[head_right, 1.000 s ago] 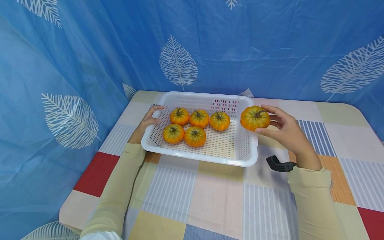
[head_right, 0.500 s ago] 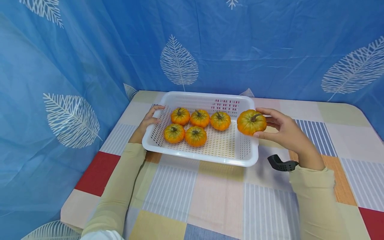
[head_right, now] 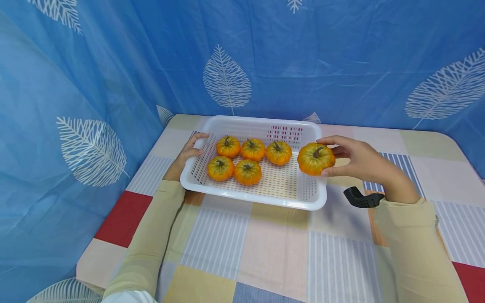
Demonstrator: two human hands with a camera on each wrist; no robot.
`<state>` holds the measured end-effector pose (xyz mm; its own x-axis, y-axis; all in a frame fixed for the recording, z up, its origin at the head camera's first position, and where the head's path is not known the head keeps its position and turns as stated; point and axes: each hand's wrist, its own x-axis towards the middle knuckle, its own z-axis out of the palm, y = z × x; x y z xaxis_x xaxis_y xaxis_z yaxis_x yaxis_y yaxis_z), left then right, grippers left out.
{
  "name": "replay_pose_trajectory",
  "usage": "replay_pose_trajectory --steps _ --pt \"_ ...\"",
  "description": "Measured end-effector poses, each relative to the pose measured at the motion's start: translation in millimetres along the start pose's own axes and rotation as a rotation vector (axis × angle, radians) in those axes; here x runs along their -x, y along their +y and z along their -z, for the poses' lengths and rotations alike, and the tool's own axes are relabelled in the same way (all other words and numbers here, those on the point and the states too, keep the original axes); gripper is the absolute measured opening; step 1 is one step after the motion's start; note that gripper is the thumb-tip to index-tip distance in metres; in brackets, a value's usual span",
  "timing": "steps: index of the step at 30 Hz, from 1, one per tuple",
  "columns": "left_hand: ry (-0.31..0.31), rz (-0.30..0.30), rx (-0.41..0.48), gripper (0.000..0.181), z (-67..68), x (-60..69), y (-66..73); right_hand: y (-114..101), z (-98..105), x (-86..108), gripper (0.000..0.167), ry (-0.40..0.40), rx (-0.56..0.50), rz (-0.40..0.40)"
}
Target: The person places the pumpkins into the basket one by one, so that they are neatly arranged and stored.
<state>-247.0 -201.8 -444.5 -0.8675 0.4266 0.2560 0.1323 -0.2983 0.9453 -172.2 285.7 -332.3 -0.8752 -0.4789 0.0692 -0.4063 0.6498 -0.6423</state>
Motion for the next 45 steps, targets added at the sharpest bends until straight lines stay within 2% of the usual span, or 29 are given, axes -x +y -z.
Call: replay_pose_trajectory --steps 5,10,14,21,31,38,45 --pt "0.018 0.013 -0.010 0.051 -2.2 -0.1 0.3 -9.1 6.1 -10.8 0.077 -0.097 0.052 -0.040" --pt "0.047 0.033 -0.014 0.051 -2.8 0.6 0.3 -19.6 8.0 -22.8 0.077 -0.194 0.053 -0.095" --pt "0.049 0.032 -0.011 0.051 -2.4 1.3 0.6 -24.1 7.7 -31.3 0.076 -0.251 0.027 -0.097" --pt "0.036 0.030 -0.008 0.051 -1.5 1.8 1.1 -29.5 3.0 -47.7 0.077 -0.347 0.015 -0.039" --pt "0.036 0.055 0.004 0.050 -0.3 1.6 -0.6 -34.8 -9.7 -67.2 0.075 -0.407 -0.015 0.000" --pt "0.030 0.053 0.003 0.049 -0.7 0.3 -0.8 -33.7 -19.2 -77.0 0.075 -0.466 -0.057 -0.012" --pt "0.035 0.059 0.014 0.049 -0.5 2.2 -0.6 -37.1 -27.6 -89.4 0.076 -0.507 0.000 -0.050"
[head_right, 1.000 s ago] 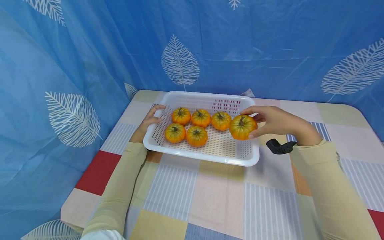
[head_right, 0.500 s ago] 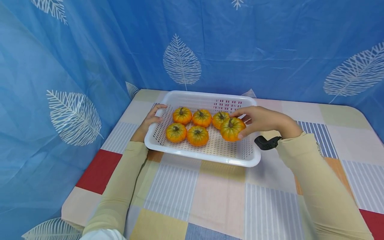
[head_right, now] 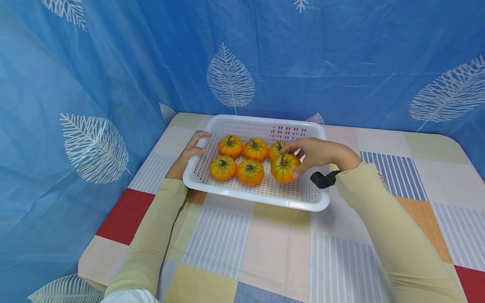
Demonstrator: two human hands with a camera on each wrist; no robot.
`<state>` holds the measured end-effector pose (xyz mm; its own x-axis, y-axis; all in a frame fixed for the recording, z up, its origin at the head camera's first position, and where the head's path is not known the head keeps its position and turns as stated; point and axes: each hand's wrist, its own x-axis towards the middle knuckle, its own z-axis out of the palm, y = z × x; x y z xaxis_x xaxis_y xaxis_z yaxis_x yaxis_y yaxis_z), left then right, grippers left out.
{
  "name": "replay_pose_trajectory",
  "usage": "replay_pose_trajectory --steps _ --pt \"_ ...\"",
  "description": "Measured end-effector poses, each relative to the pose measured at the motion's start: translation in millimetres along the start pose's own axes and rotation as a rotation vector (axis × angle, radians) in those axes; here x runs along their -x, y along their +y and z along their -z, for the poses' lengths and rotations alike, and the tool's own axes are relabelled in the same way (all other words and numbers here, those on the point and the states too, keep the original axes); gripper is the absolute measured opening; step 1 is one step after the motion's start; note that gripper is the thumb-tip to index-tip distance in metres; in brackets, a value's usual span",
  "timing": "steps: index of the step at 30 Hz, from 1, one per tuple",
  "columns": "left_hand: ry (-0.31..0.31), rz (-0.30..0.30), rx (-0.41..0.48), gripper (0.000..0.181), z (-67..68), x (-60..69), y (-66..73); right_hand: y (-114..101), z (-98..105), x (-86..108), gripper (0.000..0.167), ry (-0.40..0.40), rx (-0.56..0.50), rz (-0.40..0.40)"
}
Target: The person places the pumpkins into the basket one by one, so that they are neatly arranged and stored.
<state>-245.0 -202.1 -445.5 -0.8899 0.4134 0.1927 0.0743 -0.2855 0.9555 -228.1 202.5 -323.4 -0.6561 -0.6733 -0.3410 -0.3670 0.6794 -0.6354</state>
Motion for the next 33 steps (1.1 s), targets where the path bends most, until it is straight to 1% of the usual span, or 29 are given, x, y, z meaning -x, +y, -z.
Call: replay_pose_trajectory --steps 10,13,15,17,21,23,27,33 --pt "-0.009 -0.013 -0.013 0.052 -0.5 -0.1 1.5 -3.9 -0.6 -15.6 0.075 -0.065 -0.005 -0.003" --pt "0.015 0.012 -0.022 0.051 -3.1 1.5 2.9 -4.1 -2.1 -19.9 0.074 -0.083 -0.008 -0.002" --pt "0.019 0.011 -0.025 0.050 -2.9 1.4 2.8 -4.0 -2.8 -21.9 0.073 -0.090 -0.007 0.000" --pt "0.015 0.010 -0.020 0.049 -2.1 0.5 2.0 -3.1 -3.6 -24.0 0.072 -0.103 -0.007 0.005" --pt "-0.017 -0.019 -0.010 0.049 0.6 -1.8 0.2 -2.7 -6.5 -27.3 0.070 -0.130 -0.001 -0.001" --pt "-0.018 -0.021 -0.014 0.049 -0.2 -1.6 0.8 -2.2 -8.2 -29.1 0.069 -0.141 0.006 0.003" --pt "-0.008 -0.030 -0.026 0.049 -1.0 -0.9 1.2 -1.8 -11.2 -32.0 0.068 -0.158 0.010 0.006" --pt "0.007 -0.010 -0.031 0.047 -2.0 -0.3 2.0 -3.9 -13.5 -32.4 0.069 -0.160 0.028 -0.022"
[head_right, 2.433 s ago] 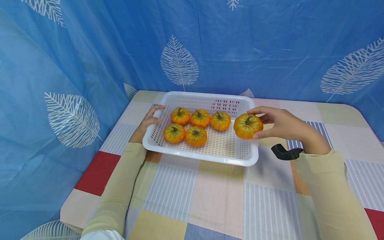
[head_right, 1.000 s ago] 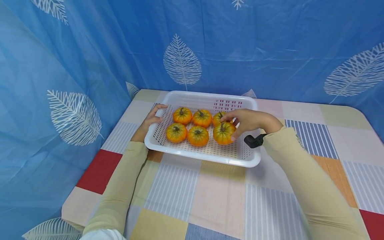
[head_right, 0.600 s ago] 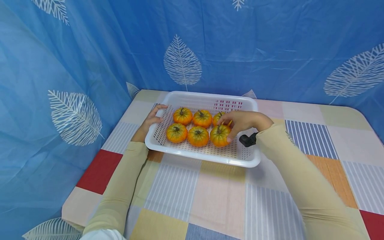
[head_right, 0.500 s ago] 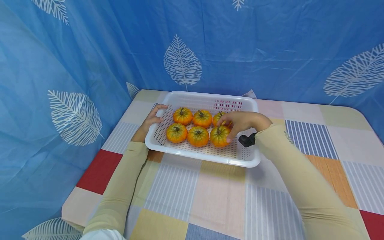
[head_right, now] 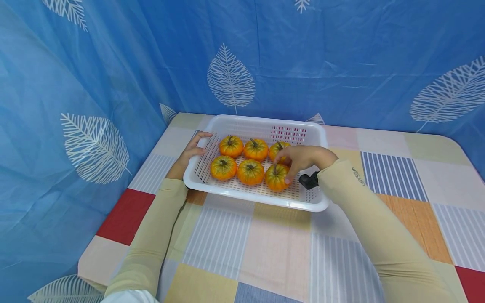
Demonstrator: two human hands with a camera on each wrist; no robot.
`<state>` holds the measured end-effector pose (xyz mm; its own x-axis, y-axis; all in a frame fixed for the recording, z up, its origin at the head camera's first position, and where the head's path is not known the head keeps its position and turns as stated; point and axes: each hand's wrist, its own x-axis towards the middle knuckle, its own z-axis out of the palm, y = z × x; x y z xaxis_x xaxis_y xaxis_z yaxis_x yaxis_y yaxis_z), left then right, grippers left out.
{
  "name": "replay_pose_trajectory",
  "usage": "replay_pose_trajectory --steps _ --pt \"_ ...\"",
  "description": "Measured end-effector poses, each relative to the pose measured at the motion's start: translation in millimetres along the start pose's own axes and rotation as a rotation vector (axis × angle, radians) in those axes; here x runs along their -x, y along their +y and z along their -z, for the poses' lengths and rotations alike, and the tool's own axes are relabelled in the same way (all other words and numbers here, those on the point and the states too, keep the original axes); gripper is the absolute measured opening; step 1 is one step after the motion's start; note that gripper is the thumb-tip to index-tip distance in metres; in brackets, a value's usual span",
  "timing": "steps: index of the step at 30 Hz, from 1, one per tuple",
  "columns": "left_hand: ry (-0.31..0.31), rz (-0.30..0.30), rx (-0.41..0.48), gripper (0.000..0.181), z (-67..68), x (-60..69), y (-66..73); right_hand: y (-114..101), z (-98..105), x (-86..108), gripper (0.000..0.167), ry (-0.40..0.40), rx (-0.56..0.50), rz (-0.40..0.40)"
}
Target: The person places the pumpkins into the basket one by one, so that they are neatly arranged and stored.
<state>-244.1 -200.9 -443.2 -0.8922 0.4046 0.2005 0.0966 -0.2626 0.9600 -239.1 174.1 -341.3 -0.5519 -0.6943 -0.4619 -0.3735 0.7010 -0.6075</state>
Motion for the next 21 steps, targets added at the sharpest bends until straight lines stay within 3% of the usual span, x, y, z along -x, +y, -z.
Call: replay_pose_trajectory --steps 21 --pt "0.002 -0.025 -0.004 0.049 2.2 -1.4 -1.9 -3.6 -6.9 7.6 0.067 0.065 0.073 -0.115"
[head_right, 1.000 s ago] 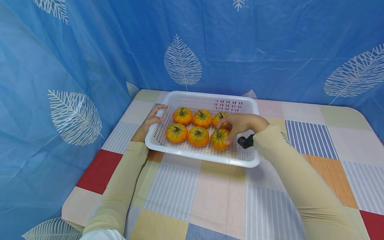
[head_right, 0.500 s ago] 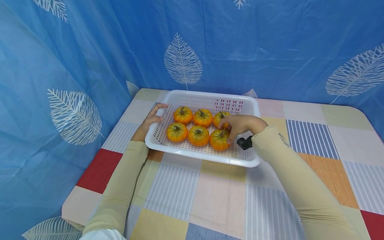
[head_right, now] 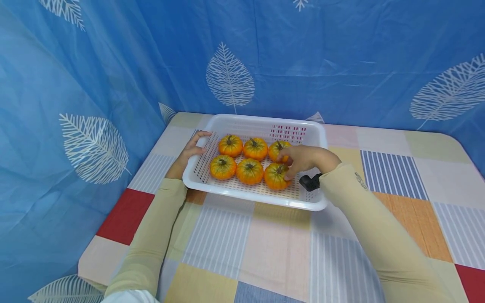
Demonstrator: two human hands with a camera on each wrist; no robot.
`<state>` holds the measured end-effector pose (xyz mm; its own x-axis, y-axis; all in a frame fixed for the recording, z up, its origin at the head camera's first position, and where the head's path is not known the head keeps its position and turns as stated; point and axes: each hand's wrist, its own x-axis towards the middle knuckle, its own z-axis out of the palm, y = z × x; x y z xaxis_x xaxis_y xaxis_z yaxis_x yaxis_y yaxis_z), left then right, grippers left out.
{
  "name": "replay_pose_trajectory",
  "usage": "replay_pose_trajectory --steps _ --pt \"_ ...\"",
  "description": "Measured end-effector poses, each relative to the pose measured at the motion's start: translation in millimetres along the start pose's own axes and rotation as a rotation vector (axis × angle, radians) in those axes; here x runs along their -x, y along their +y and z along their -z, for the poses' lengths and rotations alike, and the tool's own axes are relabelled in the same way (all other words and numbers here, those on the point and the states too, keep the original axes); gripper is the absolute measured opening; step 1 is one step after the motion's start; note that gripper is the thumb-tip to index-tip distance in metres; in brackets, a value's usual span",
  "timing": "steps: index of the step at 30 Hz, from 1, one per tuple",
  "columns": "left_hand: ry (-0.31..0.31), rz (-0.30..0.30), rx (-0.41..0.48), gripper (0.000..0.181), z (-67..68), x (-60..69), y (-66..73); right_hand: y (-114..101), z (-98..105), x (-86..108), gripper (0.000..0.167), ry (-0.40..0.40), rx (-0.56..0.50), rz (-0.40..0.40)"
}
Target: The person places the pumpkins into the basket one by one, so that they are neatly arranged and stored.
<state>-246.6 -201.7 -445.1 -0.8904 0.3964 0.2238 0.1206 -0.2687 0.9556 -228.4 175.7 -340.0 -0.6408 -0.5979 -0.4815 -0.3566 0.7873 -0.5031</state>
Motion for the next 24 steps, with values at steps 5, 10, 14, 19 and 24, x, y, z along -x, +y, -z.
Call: replay_pose_trajectory --steps 5,10,14,19,24 --pt "0.012 0.004 -0.008 0.048 0.6 0.7 0.2 -0.5 -1.6 14.7 0.066 0.066 -0.009 0.021" --pt "0.040 0.091 -0.039 0.044 2.0 4.1 4.7 2.0 -2.2 35.6 0.062 0.151 -0.065 0.072" --pt "0.048 0.173 -0.064 0.046 4.1 9.7 11.9 6.9 -3.8 52.5 0.058 0.238 -0.082 0.127" --pt "0.024 0.229 -0.136 0.066 5.5 16.0 22.6 16.5 -9.1 71.4 0.053 0.411 -0.078 0.158" --pt "0.083 0.230 -0.238 0.075 4.9 18.9 37.5 33.8 -18.4 86.6 0.051 0.619 -0.149 0.151"
